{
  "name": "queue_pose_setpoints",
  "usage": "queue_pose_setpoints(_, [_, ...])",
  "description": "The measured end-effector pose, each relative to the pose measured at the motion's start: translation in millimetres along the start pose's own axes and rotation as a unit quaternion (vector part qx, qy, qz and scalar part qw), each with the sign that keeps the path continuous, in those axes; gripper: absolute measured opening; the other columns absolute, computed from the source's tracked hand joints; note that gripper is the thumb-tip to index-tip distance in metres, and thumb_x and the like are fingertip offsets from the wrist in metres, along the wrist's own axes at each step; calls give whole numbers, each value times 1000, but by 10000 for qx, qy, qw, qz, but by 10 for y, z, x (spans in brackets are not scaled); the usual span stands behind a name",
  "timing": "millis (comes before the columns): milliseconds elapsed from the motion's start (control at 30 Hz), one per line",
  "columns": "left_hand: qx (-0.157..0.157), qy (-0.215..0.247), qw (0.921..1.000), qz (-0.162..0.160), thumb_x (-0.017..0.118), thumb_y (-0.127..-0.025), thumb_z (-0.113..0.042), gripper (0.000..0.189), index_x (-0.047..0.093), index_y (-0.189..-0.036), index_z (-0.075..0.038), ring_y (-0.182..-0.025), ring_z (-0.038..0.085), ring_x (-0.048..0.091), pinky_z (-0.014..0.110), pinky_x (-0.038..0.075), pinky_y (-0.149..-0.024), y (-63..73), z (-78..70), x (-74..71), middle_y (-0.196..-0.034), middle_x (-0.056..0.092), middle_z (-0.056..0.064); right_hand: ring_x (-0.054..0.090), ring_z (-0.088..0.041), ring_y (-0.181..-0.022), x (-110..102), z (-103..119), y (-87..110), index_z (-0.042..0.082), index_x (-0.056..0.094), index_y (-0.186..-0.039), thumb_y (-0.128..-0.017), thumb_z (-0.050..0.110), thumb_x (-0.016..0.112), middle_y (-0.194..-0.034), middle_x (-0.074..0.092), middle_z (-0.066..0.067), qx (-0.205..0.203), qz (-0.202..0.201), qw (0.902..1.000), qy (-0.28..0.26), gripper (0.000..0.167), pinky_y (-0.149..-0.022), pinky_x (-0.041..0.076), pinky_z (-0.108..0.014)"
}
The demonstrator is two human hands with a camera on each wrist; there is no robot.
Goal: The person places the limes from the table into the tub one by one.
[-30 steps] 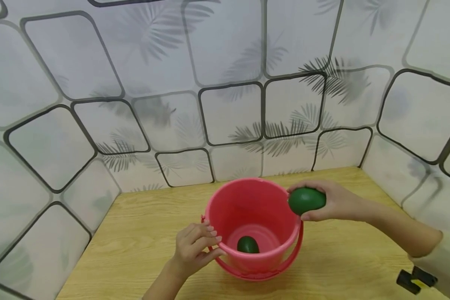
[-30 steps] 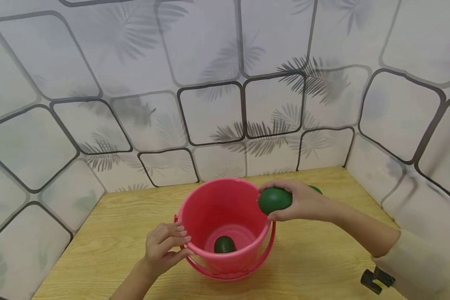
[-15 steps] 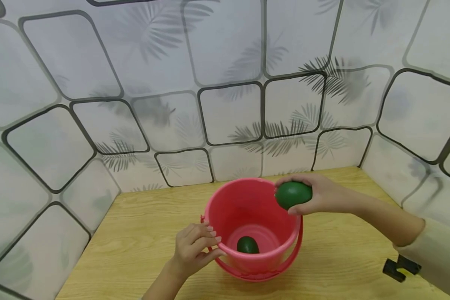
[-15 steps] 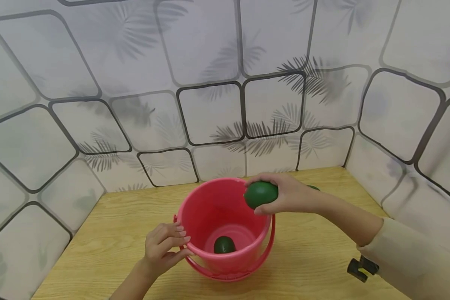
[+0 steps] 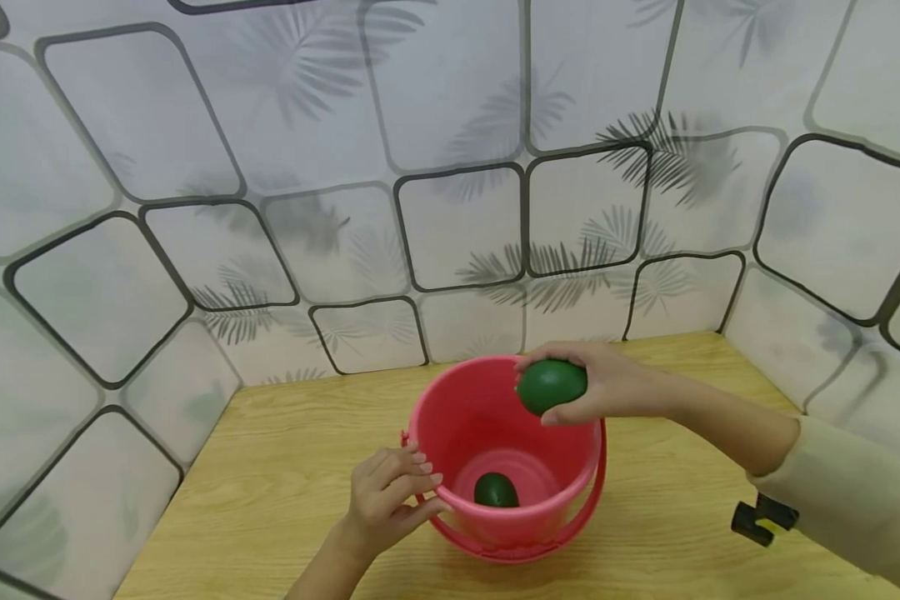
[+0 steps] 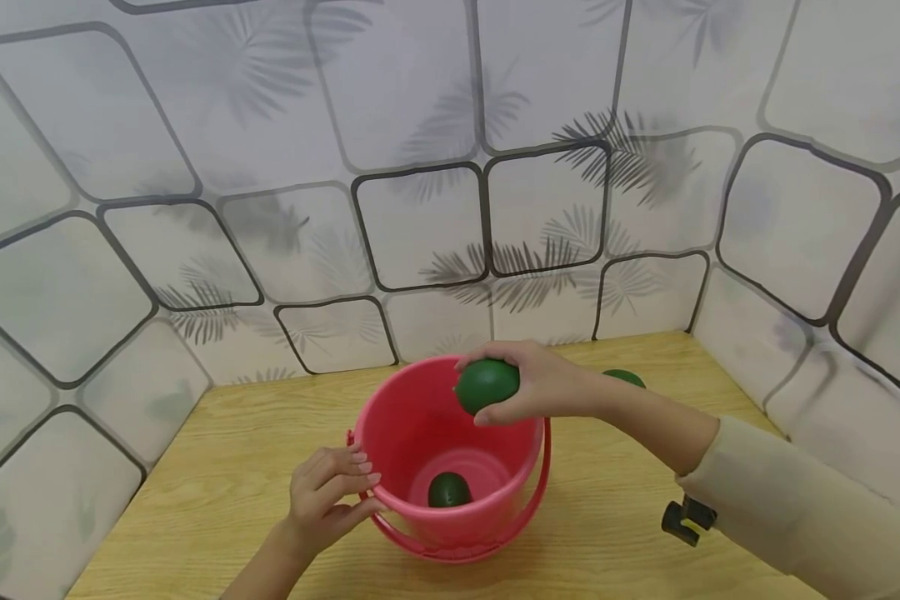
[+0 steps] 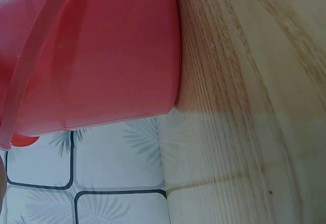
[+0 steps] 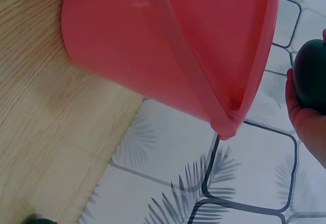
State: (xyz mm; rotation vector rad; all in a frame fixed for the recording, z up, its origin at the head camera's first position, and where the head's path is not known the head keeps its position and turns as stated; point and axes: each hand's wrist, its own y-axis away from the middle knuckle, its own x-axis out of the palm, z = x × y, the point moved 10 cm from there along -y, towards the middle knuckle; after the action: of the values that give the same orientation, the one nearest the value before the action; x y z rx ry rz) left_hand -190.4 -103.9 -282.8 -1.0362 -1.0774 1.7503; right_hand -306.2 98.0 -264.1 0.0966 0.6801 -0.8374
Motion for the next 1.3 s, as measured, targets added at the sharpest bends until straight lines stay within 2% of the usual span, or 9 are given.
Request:
queue_pose_setpoints(200, [-22,-11,10000,-6,67,-88,-33,37,70,-67,-2,-62,17,60,28,59,-67,12,-1,-5,-66,62,7,60,-25,-96,93,19,-95,11,55,-122,-79,16,76,-115,60,-8,-81,103,9999,-80,49,-73,59,-33])
queue_pose_setpoints(400, [-64,-11,10000,-38,67,-88,-33,38,69,-67,-2,-62,17,60,28,59,-69,26,-4,-13,-67,62,7,61,-24,-95,142,2,-176,8,54,-124,-79,17,76,-113,61,-7,12,223,9997,-116,51,-73,59,-33])
queue_pose_setpoints(700, [-11,-16,10000,-16,67,-88,-33,37,69,-67,-2,-63,18,60,29,59,-68,22,3,-10,-67,62,7,61,-23,-91,137,-7,-286,4,54,-123,-80,16,75,-108,61,-9,-195,125,9997,-123,49,-73,58,-34])
queue_pose_setpoints(1000, [-1,-38,10000,16,67,-87,-34,37,69,-68,-3,-63,17,60,28,58,-66,33,5,-6,-67,62,7,61,-25,-94,173,-74,-339,8,53,-125,-80,16,75,-112,60,-9,3,140,9995,-283,51,-73,58,-34])
queue_pose_setpoints(1300, [-80,-17,9999,151,67,-87,-35,36,70,-70,-3,-65,16,61,28,59,-70,76,25,10,-70,63,6,59,-25,-98,230,-88,-364,6,50,-127,-80,17,77,-116,58,-12,21,225,9989,-405,56,-75,58,-33])
